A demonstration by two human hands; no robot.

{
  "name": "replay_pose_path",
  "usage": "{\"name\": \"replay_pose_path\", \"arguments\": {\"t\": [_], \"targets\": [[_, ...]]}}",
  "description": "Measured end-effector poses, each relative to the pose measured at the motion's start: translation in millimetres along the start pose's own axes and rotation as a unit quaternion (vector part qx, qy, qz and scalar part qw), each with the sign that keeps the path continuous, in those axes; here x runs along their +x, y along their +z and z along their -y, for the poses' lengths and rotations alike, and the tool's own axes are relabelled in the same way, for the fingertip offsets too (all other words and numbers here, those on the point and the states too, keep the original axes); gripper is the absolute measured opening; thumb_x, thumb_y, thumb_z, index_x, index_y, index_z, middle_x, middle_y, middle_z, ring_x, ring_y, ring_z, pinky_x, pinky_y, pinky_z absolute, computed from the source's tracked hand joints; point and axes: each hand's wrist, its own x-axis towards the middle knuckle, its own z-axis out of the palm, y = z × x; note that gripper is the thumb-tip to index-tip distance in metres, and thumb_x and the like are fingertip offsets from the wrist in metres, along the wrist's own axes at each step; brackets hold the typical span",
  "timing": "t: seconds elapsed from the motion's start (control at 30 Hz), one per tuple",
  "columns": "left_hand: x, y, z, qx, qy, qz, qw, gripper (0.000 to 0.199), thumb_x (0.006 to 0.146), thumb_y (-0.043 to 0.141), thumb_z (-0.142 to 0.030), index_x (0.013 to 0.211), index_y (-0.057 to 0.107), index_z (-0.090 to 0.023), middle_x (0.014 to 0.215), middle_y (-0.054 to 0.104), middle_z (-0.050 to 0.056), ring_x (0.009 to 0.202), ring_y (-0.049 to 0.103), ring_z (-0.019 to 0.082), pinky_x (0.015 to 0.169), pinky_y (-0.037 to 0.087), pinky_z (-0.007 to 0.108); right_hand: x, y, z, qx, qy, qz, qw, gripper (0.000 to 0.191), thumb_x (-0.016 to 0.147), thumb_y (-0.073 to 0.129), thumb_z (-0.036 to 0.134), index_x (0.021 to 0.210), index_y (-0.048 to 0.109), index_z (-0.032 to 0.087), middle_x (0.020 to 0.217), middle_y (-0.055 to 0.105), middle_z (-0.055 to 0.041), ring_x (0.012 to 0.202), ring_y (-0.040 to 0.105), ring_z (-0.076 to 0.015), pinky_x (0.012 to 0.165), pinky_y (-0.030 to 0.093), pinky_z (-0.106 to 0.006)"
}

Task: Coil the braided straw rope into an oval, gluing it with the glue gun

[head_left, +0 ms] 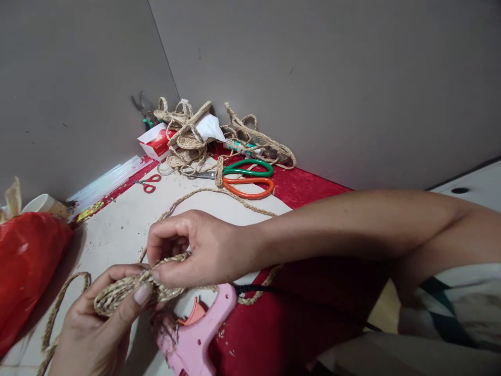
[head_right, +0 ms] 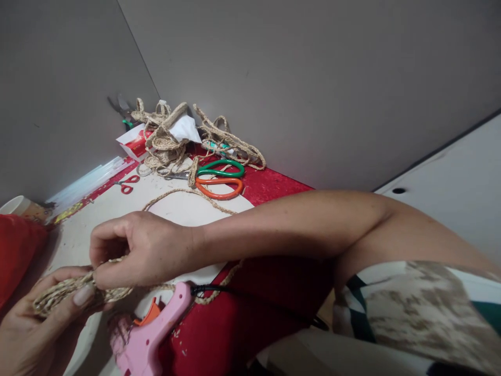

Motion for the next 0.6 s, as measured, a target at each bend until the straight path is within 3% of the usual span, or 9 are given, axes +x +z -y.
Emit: {"name": "replay_pose_path", "arguments": {"t": [0.13, 0.3, 0.47, 0.6], "targets": [[2, -0.5, -1, 0.014, -0.006, 0.017, 1.000, 0.032, 0.050, 0.090, -0.038, 0.074, 0.074, -0.025, 0.064, 0.071, 0.002, 0.057, 0.064, 0.018, 0.054, 0.055, 0.025, 2, -1, 0, 0.021, 0.025, 0.017, 0.999, 0.008, 0.074, 0.060, 0.015, 0.075, 0.051, 0.014, 0.065, 0.048, 0.0057, 0.061, 0.044, -0.0044, 0.054, 0.038, -0.015], [2, -7.9, -2, 0.011, -0.020, 0.040, 0.999, 0.031, 0.055, 0.087, -0.039, 0.080, 0.076, -0.024, 0.076, 0.073, 0.005, 0.066, 0.066, 0.022, 0.059, 0.058, 0.029, 2, -2, -1, 0.012, 0.026, 0.016, 0.999, 0.008, 0.075, 0.060, 0.016, 0.075, 0.051, 0.014, 0.067, 0.048, 0.0053, 0.063, 0.044, -0.0045, 0.055, 0.039, -0.015], [0, -9.5, -4, -0.037, -0.008, 0.014, 0.999, 0.028, 0.061, 0.084, -0.040, 0.083, 0.077, -0.024, 0.073, 0.070, 0.005, 0.064, 0.064, 0.019, 0.058, 0.057, 0.025, 2, -2, 2, 0.016, 0.055, 0.006, 0.998, 0.012, 0.074, 0.063, 0.015, 0.080, 0.052, 0.015, 0.070, 0.050, 0.0051, 0.064, 0.045, -0.0045, 0.057, 0.040, -0.015], [0, -6.8, -3, -0.026, 0.024, -0.026, 0.999, 0.031, 0.054, 0.088, -0.042, 0.078, 0.075, -0.025, 0.068, 0.070, 0.004, 0.063, 0.065, 0.018, 0.058, 0.055, 0.020, 4, -3, 6, 0.045, 0.123, 0.005, 0.991, 0.020, 0.077, 0.068, 0.020, 0.089, 0.053, 0.015, 0.071, 0.051, 0.0051, 0.063, 0.045, -0.0056, 0.054, 0.038, -0.016]]}}
